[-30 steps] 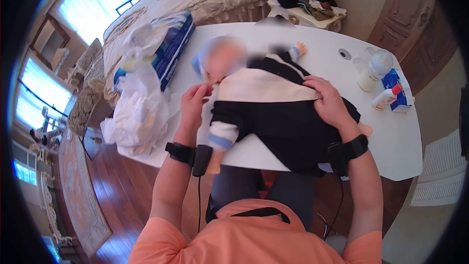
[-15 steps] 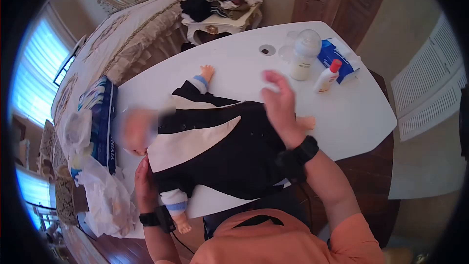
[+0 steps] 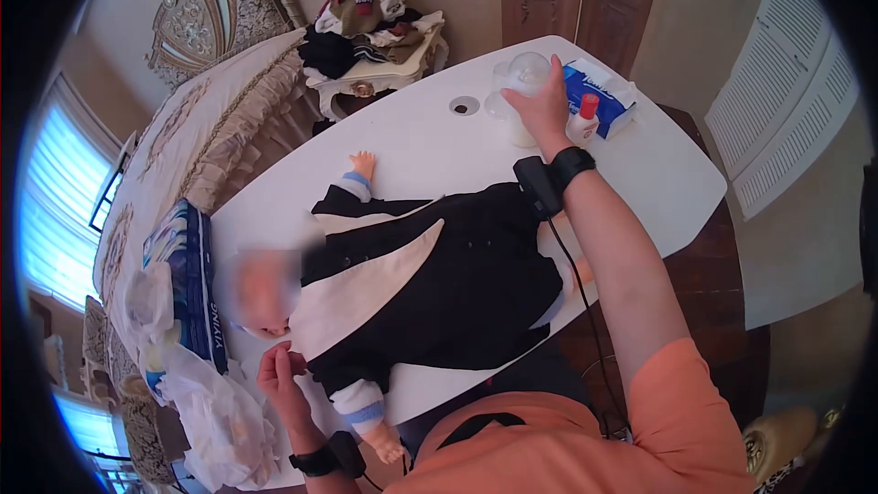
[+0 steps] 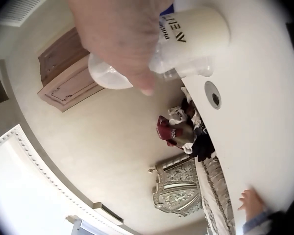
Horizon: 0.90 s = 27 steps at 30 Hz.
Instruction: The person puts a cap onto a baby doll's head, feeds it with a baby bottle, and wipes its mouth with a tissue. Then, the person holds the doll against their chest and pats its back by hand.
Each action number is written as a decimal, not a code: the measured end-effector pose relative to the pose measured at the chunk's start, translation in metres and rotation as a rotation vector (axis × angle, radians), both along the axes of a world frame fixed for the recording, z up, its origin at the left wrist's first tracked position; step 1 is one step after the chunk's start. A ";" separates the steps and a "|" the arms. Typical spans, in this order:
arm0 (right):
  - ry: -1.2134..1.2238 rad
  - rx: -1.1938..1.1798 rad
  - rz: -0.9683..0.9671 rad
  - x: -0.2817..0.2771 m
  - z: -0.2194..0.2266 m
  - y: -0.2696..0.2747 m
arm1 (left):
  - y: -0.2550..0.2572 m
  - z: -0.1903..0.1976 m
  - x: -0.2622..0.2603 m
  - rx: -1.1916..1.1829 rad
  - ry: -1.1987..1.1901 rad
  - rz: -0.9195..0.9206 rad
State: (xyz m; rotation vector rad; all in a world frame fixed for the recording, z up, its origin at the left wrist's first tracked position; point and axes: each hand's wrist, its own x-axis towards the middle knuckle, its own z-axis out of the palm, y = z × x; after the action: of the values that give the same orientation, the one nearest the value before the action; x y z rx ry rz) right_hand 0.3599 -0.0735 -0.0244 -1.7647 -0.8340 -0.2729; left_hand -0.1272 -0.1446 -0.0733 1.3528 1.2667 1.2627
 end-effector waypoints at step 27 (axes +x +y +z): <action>-0.160 0.308 0.431 -0.084 0.011 -0.055 | 0.075 0.051 0.297 0.321 0.169 -0.503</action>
State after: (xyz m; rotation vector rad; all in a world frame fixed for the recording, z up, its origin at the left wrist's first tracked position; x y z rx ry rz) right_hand 0.2758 -0.1286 -0.0133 -1.2531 -1.1950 -0.2415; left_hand 0.1696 -0.0700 -0.0221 1.8981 0.7704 1.0331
